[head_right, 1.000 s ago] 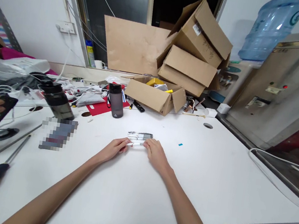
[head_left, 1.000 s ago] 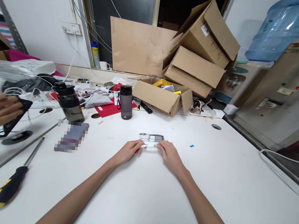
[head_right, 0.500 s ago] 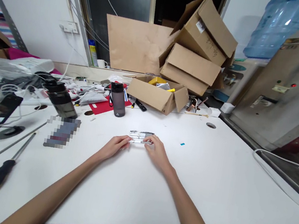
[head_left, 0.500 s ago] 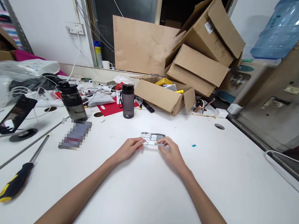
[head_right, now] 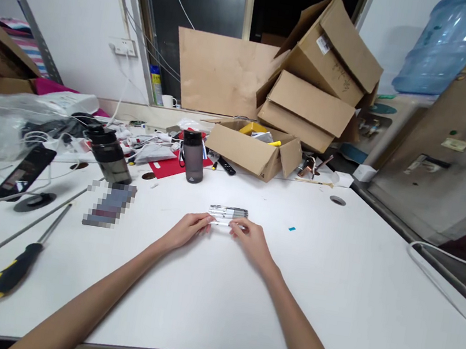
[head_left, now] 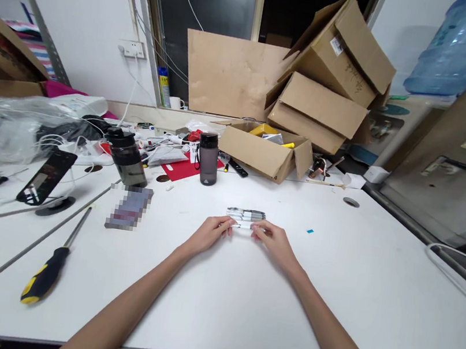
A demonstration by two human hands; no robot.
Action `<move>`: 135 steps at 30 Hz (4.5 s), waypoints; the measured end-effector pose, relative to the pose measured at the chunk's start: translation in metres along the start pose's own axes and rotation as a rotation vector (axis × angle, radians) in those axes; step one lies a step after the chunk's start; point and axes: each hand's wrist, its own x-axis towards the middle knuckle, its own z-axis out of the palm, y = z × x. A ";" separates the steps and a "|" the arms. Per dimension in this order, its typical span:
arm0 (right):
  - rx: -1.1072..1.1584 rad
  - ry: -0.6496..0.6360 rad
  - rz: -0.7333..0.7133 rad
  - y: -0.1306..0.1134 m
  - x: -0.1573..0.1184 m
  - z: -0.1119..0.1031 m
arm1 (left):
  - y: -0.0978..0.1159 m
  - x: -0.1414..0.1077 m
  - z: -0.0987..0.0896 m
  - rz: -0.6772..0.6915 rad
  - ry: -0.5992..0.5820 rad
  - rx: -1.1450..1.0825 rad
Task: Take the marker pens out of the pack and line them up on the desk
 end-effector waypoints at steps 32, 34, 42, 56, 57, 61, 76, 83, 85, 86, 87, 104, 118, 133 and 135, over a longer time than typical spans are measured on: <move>0.198 0.274 -0.061 0.008 0.011 -0.011 | -0.027 0.009 0.002 -0.065 0.050 -0.282; 0.185 0.308 -0.052 0.008 0.011 -0.012 | -0.029 0.009 0.002 -0.063 0.071 -0.279; 0.133 0.366 -0.024 0.012 0.012 -0.015 | -0.024 0.009 -0.001 -0.067 0.104 -0.269; 0.140 0.348 0.051 0.013 0.011 -0.022 | -0.019 0.007 -0.002 -0.081 0.105 -0.262; 0.123 0.317 0.051 0.011 0.010 -0.019 | -0.018 0.006 -0.001 -0.079 0.104 -0.251; 0.054 0.237 0.021 0.006 0.006 -0.009 | -0.014 0.004 0.000 -0.069 0.093 -0.223; 0.114 0.203 0.062 0.013 0.009 -0.012 | -0.019 0.005 -0.007 -0.080 0.129 -0.226; 0.114 0.307 0.042 0.014 0.011 -0.026 | -0.025 0.006 -0.019 -0.094 0.175 -0.190; 0.112 0.317 0.031 0.012 0.010 -0.027 | -0.023 0.006 -0.019 -0.092 0.172 -0.175; 0.105 0.319 0.023 0.011 0.010 -0.027 | -0.022 0.005 -0.020 -0.090 0.170 -0.167; 0.094 0.321 0.016 0.011 0.010 -0.027 | -0.020 0.005 -0.020 -0.089 0.167 -0.160; 0.010 0.336 -0.060 0.007 0.008 -0.029 | -0.013 0.003 -0.019 -0.096 0.150 -0.116; 0.118 0.311 0.000 0.004 0.008 -0.028 | -0.013 0.002 -0.019 -0.103 0.146 -0.102; 0.284 0.352 0.093 0.005 0.012 -0.033 | -0.010 0.002 -0.018 -0.116 0.127 -0.095; 0.300 0.355 0.103 0.005 0.012 -0.033 | -0.011 0.002 -0.018 -0.113 0.124 -0.090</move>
